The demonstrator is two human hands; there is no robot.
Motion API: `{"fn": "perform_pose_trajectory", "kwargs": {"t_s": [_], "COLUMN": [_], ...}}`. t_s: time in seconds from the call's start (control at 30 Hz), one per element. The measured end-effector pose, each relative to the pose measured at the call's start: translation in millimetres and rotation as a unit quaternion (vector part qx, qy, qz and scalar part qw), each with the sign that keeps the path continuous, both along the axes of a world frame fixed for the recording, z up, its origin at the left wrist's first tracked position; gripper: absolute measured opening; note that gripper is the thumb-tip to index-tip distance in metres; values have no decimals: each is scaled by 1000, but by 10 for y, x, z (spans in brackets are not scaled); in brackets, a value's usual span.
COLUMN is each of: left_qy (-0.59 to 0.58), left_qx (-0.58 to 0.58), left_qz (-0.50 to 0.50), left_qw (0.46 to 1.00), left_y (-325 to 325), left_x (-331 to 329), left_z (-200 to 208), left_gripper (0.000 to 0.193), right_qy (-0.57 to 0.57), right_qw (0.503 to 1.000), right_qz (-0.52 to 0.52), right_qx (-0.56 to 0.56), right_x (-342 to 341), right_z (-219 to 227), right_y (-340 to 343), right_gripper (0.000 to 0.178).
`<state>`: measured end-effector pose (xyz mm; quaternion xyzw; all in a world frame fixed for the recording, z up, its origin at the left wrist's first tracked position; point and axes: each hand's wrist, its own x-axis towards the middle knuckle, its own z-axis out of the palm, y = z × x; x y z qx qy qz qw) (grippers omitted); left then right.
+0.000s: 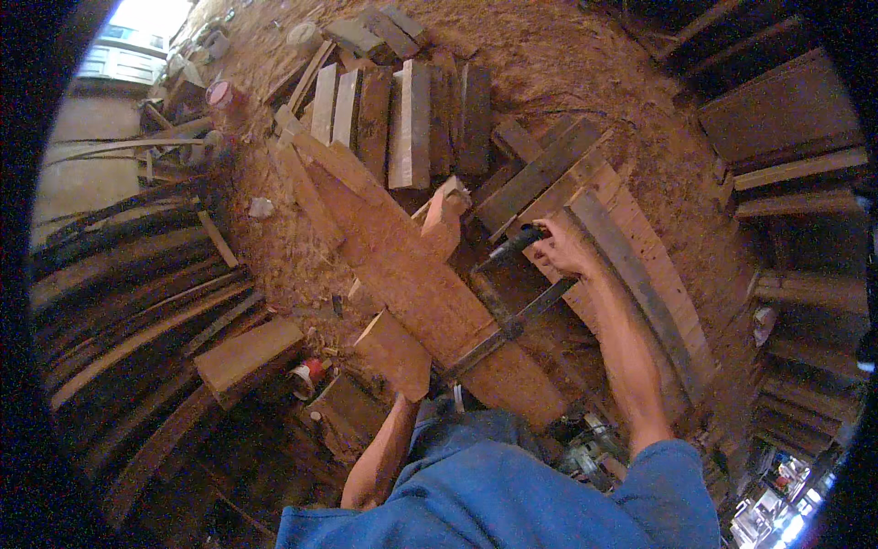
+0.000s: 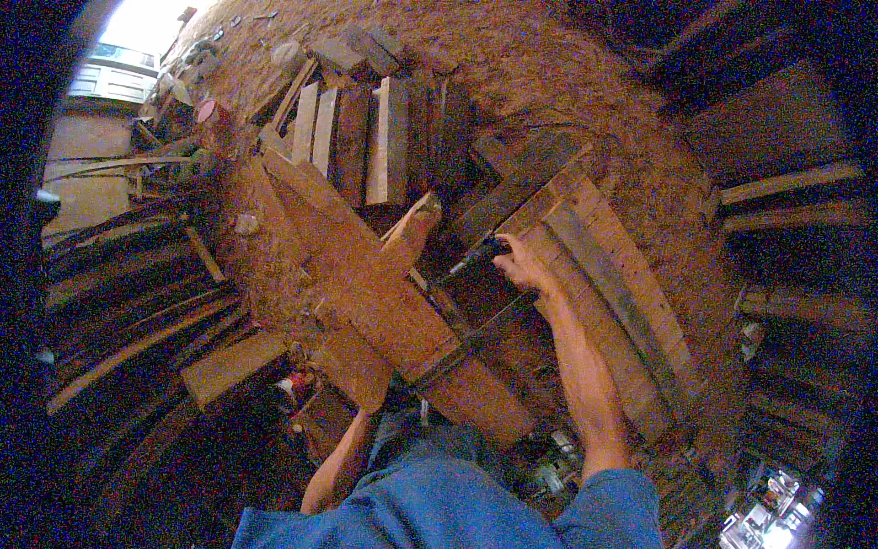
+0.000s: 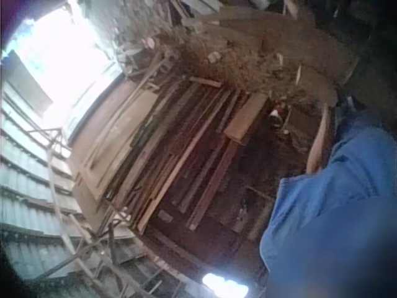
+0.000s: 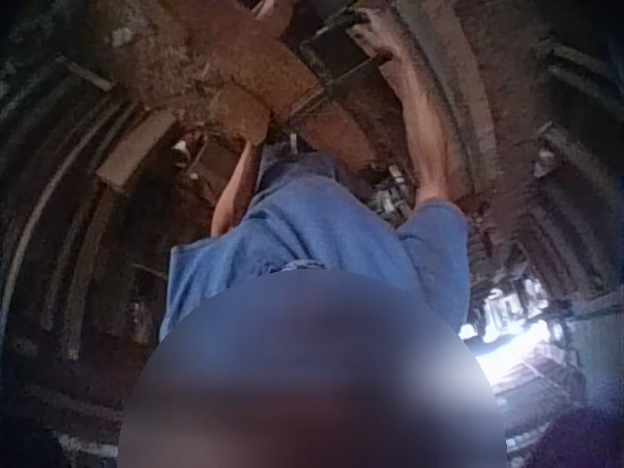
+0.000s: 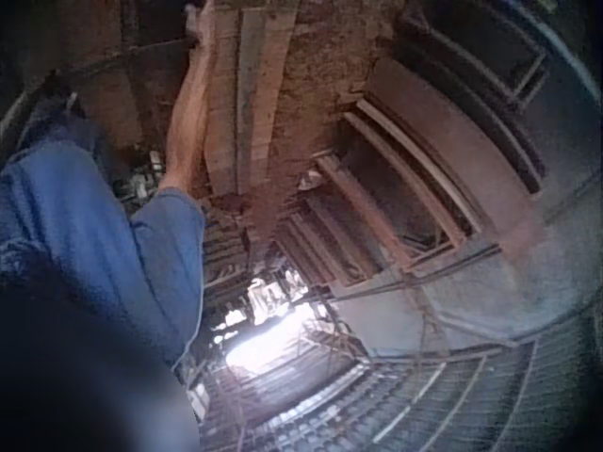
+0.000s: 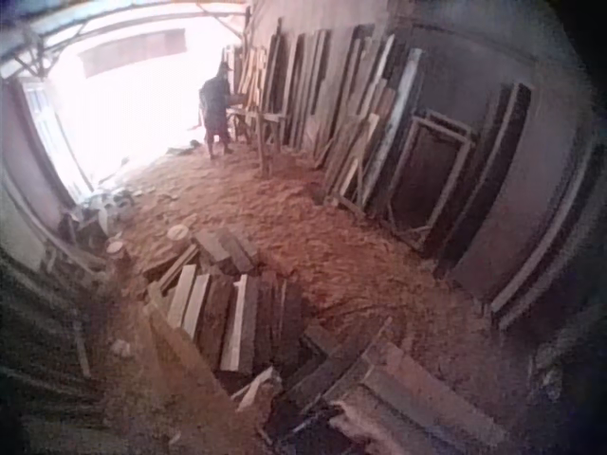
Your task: The person uses a circular saw to cut a wooden plank that is clamped to a workbench. They position the saw, make a cut, then reposition the plank and repeat the cutting process several times.
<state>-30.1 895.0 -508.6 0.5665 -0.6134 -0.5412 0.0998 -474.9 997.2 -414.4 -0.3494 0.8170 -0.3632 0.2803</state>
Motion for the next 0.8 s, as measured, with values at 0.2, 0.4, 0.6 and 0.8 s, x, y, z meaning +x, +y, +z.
{"fn": "perform_pose_trajectory", "kwargs": {"t_s": [0.2,0.4,0.6,0.8], "left_qy": [-9,-12,-13,-20], "left_qx": [-4,-26,-35,-33], "left_qz": [6,28,49,67], "left_qw": [1000,999,998,997], "left_y": [80,119,106,57], "left_x": [36,2,-81,-104], "left_z": [-21,-53,-57,-21], "left_gripper": [45,45,46,46], "right_qy": [-3,-167,1,-148], "right_qw": [980,980,968,970], "right_qz": [54,86,107,88], "right_qx": [192,67,225,172], "right_x": [-255,-362,-490,-416], "right_z": [9,-230,-808,-651], "right_y": [-311,-174,-174,-214], "right_gripper": [40,48,42,50]}}
